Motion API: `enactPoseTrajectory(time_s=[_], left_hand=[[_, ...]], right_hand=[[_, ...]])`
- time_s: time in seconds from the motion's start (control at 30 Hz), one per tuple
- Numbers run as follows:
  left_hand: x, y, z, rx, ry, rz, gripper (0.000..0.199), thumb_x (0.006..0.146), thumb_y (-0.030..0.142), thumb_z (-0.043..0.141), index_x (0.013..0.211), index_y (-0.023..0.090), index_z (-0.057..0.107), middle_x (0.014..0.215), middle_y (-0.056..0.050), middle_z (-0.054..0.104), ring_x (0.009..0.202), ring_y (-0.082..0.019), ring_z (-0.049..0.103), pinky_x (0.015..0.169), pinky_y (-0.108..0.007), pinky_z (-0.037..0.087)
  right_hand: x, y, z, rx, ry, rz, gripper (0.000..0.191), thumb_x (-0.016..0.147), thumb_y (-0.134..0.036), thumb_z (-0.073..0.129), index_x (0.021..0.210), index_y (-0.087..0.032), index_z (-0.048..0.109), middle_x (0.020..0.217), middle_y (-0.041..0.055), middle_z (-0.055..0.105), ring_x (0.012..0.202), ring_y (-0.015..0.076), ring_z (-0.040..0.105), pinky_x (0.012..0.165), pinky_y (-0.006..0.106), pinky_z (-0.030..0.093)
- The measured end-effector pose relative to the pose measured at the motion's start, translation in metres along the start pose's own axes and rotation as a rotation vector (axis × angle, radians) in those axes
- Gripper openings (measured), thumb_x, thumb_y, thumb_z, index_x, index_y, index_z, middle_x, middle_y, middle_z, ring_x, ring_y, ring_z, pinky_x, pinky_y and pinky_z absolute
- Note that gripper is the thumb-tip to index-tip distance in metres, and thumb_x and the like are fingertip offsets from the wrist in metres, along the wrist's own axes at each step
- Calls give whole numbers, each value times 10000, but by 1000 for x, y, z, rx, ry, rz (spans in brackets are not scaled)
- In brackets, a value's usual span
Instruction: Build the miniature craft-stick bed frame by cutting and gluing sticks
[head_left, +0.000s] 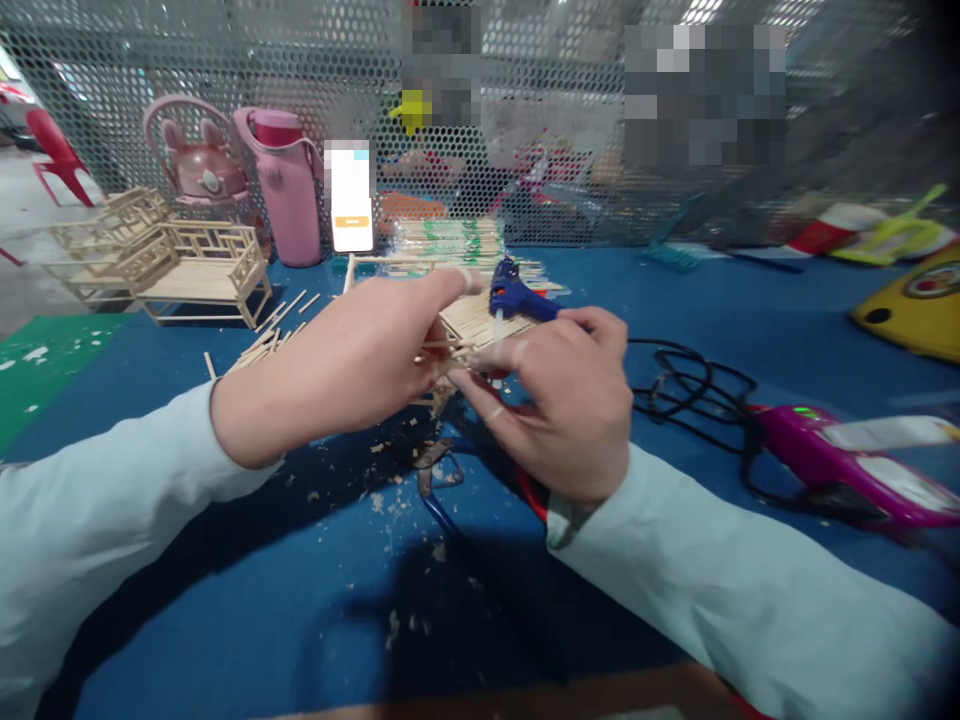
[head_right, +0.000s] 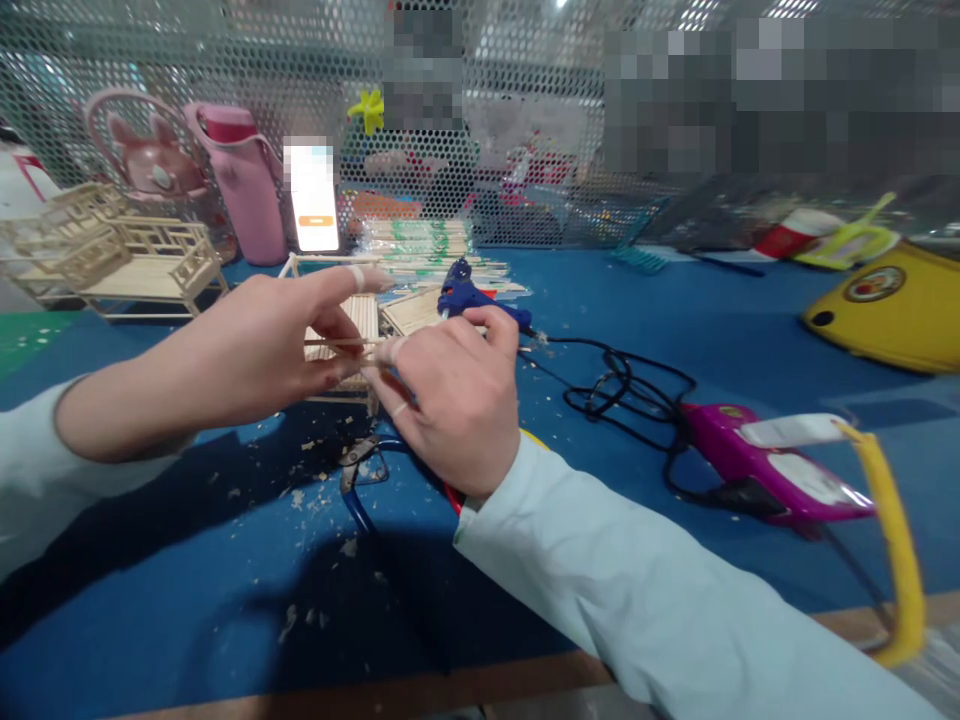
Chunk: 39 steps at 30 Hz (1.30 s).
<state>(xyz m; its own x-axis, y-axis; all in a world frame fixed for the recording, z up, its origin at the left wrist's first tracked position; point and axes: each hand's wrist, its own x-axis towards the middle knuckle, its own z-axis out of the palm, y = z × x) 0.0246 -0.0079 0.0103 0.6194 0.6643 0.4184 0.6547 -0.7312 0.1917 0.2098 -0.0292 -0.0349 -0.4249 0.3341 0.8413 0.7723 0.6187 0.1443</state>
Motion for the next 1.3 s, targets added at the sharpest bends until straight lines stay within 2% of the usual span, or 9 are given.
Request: enactPoseTrajectory(time_s=[0.1,0.17,0.3,0.53,0.83,1.03,1.13,1.2,1.3], left_hand=[[-1,3,0,10,9,-3,499,762,149,590,1248,204,491,831,-8,718,772,-185,682,643,-257,453],[-1,4,0,18,20,-3,487,759,151,594,1235,202,501,830,-6,720,771,-186,680,638,-256,447],[0,5,0,15,30,-10,459,762,155,592,1211,204,516,812,-1,718,769,-191,678,641,-261,446],[-1,4,1,10,10,-14,477,774,157,570,1242,203,493,867,-19,713,846,-209,672,706,-289,461],[-5,-2,-10,52,-56,56,458,783,199,573,1235,205,496,1123,-58,641,1056,-231,607,845,-313,455],[-10,2,-10,75,35,101,381,773,188,600,1149,221,545,1155,-68,600,1107,-253,557,894,-366,453],[-20,9,-9,106,166,82,310,786,174,605,1090,220,566,1168,-80,587,1130,-255,532,913,-392,448],[-32,12,-8,136,269,37,238,816,180,590,1051,215,580,1105,-86,612,1070,-240,556,884,-381,463],[-49,17,-4,139,359,33,92,863,194,554,938,203,608,905,-59,653,854,-177,596,753,-299,486]], right_hand=[[-1,-3,-1,175,-4,184,122,771,-204,648,831,-215,543,721,8,608,648,157,570,628,311,454],[-1,-4,-2,251,-31,244,136,755,-178,647,825,-213,536,709,1,583,587,135,539,554,285,445],[0,-5,-1,320,-72,203,108,782,-151,610,721,-211,544,659,-7,594,587,122,547,565,267,453],[0,-3,1,306,-70,165,135,802,-110,593,719,-214,573,680,0,646,633,124,614,604,253,489],[-2,1,-1,236,-64,37,128,812,-94,586,772,-215,573,739,14,663,722,139,646,655,255,513],[-1,-1,-2,228,-59,51,138,817,-108,580,768,-237,575,737,5,671,710,142,652,642,264,520],[-4,-1,-3,226,-61,54,129,821,-123,579,785,-247,582,770,5,684,737,145,659,657,270,528],[-6,0,-4,234,-65,44,124,822,-126,583,797,-248,586,785,6,689,744,140,661,661,262,530],[-8,1,-4,252,-67,21,126,819,-122,591,812,-247,587,790,4,690,742,130,660,660,250,531]])
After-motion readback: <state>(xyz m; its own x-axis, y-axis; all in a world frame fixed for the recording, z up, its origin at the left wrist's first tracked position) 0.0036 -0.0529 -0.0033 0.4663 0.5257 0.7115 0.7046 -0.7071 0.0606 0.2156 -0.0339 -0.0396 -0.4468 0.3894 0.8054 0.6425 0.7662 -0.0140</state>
